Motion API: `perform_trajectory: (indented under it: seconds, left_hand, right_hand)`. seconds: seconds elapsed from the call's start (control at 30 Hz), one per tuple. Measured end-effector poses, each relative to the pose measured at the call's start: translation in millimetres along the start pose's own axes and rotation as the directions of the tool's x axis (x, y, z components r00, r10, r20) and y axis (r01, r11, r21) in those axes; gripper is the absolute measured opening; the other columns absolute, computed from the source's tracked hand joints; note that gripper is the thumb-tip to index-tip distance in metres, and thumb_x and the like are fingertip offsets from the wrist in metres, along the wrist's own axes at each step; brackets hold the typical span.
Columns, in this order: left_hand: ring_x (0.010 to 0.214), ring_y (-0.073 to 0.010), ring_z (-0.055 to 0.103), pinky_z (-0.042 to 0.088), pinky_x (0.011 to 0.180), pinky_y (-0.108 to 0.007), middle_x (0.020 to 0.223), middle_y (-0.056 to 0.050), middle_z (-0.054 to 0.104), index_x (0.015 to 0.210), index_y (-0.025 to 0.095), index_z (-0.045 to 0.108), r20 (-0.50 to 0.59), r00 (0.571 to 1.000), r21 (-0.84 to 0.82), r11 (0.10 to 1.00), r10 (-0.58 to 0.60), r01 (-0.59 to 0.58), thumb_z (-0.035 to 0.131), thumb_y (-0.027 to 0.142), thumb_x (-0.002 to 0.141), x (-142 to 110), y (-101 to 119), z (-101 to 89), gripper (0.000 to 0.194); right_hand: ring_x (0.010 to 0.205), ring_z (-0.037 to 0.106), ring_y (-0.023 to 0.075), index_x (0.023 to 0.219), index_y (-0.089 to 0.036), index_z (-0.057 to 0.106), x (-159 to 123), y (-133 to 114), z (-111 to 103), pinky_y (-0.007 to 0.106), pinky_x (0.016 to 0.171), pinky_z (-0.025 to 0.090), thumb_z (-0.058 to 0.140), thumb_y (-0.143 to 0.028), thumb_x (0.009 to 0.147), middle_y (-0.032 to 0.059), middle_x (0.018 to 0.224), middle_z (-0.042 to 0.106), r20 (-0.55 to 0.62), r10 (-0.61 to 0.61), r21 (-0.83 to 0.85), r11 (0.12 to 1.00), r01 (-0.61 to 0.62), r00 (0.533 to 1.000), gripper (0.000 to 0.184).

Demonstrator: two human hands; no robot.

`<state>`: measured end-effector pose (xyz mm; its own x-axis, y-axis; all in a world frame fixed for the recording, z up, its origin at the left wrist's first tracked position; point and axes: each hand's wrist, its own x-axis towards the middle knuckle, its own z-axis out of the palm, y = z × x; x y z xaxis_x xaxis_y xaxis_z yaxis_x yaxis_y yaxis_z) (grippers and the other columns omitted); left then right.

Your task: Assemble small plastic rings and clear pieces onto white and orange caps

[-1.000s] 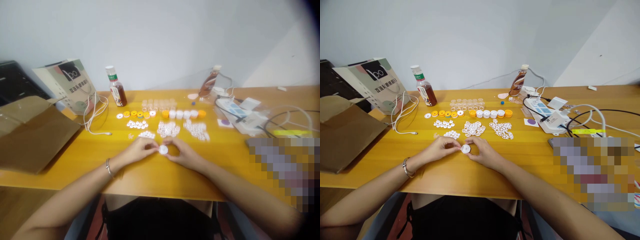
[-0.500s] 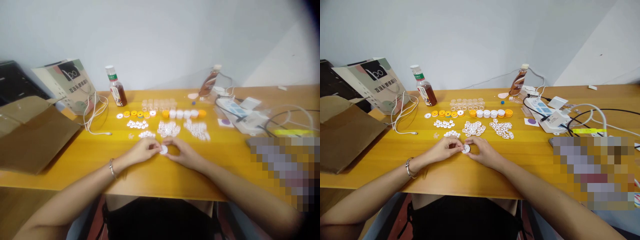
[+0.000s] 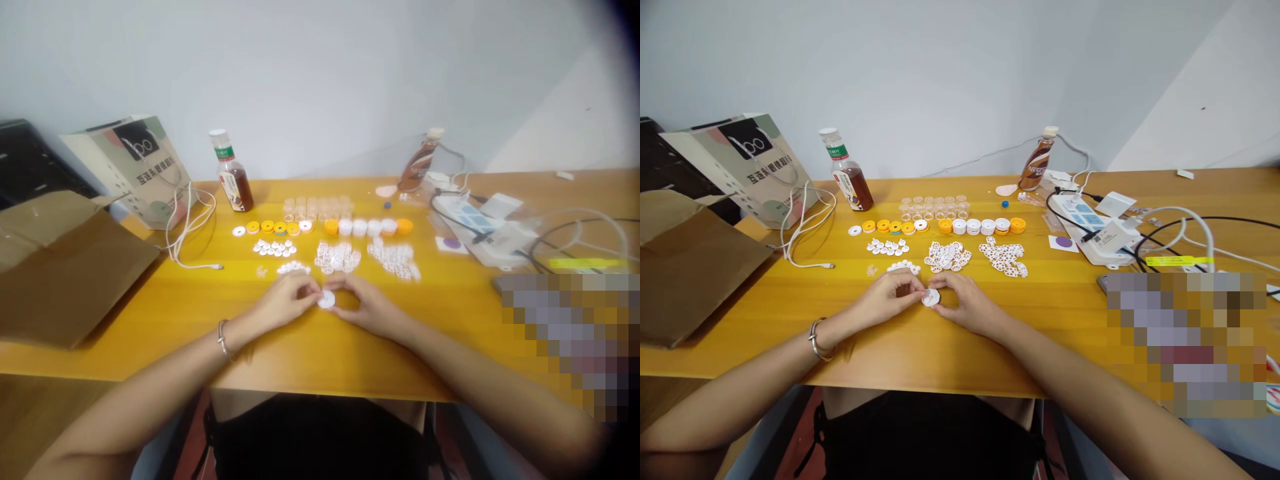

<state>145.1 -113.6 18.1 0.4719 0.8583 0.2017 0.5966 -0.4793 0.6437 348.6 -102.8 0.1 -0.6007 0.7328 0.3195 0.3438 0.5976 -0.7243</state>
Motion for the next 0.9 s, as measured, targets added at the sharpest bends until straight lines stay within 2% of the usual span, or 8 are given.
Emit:
perform_trajectory:
  seconds: [0.1,0.23,0.57,0.73,0.9]
  left_hand:
    - [0.078,-0.0141,0.052,0.041,0.072,-0.028,0.081,-0.003,0.059,0.088,0.017,0.063,0.010,0.992,0.082,0.989,0.122,-0.123,0.048,0.027,0.086,-5,5,-7.0,0.018]
    - [0.082,-0.0151,0.052,0.040,0.077,-0.030,0.088,-0.005,0.059,0.100,0.020,0.063,0.109,0.963,0.235,0.935,0.246,-0.265,0.042,0.028,0.090,-12,7,-11.3,0.025]
    - [0.087,-0.0167,0.049,0.033,0.079,-0.032,0.091,-0.004,0.057,0.108,0.024,0.060,0.244,0.932,0.424,0.834,0.270,-0.353,0.040,0.027,0.090,-17,10,-14.6,0.027]
    - [0.087,-0.0173,0.049,0.030,0.080,-0.033,0.092,-0.004,0.057,0.106,0.024,0.059,0.280,0.921,0.451,0.810,0.270,-0.374,0.042,0.024,0.088,-18,15,-16.8,0.025]
    - [0.082,-0.0166,0.050,0.030,0.078,-0.032,0.087,-0.005,0.058,0.108,0.022,0.058,0.268,0.929,0.440,0.825,0.255,-0.354,0.040,0.023,0.088,-19,18,-15.8,0.027]
  right_hand:
    - [0.099,0.060,0.0194,0.105,-0.021,0.049,0,0,0,0.038,0.088,0.047,0.062,-0.022,0.074,0.0076,0.106,0.060,-0.005,-0.007,-0.006,1.000,0.007,1.000,0.033]
    - [0.102,0.059,0.0203,0.104,-0.021,0.050,1,-2,-2,0.040,0.091,0.046,0.062,-0.022,0.073,0.0073,0.104,0.061,-0.007,-0.005,-0.020,1.000,0.005,1.000,0.033]
    - [0.099,0.059,0.0201,0.102,-0.021,0.053,0,-1,-4,0.040,0.089,0.047,0.063,-0.022,0.073,0.0072,0.103,0.062,0.001,-0.013,-0.063,0.998,0.013,1.000,0.030]
    - [0.093,0.060,0.0193,0.099,-0.019,0.055,1,-4,-5,0.037,0.084,0.049,0.063,-0.021,0.073,0.0062,0.098,0.063,0.003,-0.020,-0.064,0.998,0.020,1.000,0.027]
    - [0.091,0.060,0.0188,0.096,-0.020,0.057,2,-5,-6,0.037,0.084,0.048,0.062,-0.020,0.074,0.0050,0.095,0.064,0.025,-0.043,-0.072,0.996,0.044,0.999,0.023]
